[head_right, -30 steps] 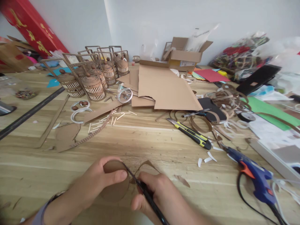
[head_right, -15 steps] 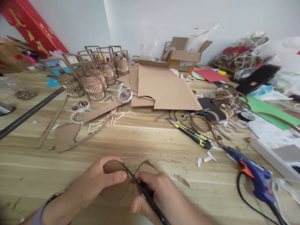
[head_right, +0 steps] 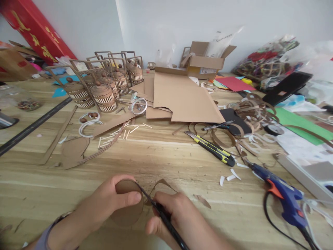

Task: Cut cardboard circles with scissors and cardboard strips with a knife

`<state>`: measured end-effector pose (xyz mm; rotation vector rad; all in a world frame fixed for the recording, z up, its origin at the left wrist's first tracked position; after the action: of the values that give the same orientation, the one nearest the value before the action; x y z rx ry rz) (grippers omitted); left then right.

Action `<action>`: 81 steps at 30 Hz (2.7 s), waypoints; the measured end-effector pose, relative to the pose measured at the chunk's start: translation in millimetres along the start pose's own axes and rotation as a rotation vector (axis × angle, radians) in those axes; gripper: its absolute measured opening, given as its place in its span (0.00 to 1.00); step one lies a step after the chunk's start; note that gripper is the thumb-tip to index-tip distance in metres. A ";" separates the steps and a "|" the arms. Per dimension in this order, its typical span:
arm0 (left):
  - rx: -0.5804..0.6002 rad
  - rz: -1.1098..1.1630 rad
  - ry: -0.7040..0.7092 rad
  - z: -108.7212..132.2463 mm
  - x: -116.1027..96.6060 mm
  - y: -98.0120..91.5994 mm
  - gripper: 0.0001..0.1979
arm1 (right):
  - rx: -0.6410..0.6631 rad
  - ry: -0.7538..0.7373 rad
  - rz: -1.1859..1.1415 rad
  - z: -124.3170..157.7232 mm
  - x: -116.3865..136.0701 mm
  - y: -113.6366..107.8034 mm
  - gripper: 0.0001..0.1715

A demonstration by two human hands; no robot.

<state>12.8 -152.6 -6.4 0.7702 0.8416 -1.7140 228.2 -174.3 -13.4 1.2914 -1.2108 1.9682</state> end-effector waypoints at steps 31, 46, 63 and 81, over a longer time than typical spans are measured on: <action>-0.075 0.398 -0.016 -1.0 -1.3 13.1 0.29 | -0.120 -0.077 0.067 -3.5 -6.3 3.6 0.41; -0.105 0.259 -0.028 -0.5 1.0 14.1 0.27 | -0.046 0.059 0.048 1.1 10.8 -3.2 0.47; -0.130 0.297 -0.067 0.1 1.9 14.7 0.32 | -0.033 0.004 -0.020 0.0 4.2 -0.2 0.45; -0.015 0.296 0.013 -0.8 2.1 13.5 0.25 | -0.023 0.012 -0.040 -0.3 4.3 0.9 0.42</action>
<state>25.3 -156.0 -10.8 0.8516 0.7088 -1.4400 225.4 -174.7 -9.9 1.2810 -1.1893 1.9261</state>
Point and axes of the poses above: each hand's wrist, its own z-axis away from the middle knuckle, its own y-axis out of the palm, x = y × z, the point moved 1 cm from there along -z, towards the middle knuckle, and after that the axes turned 5 degrees about -x, right-handed, at the moved point
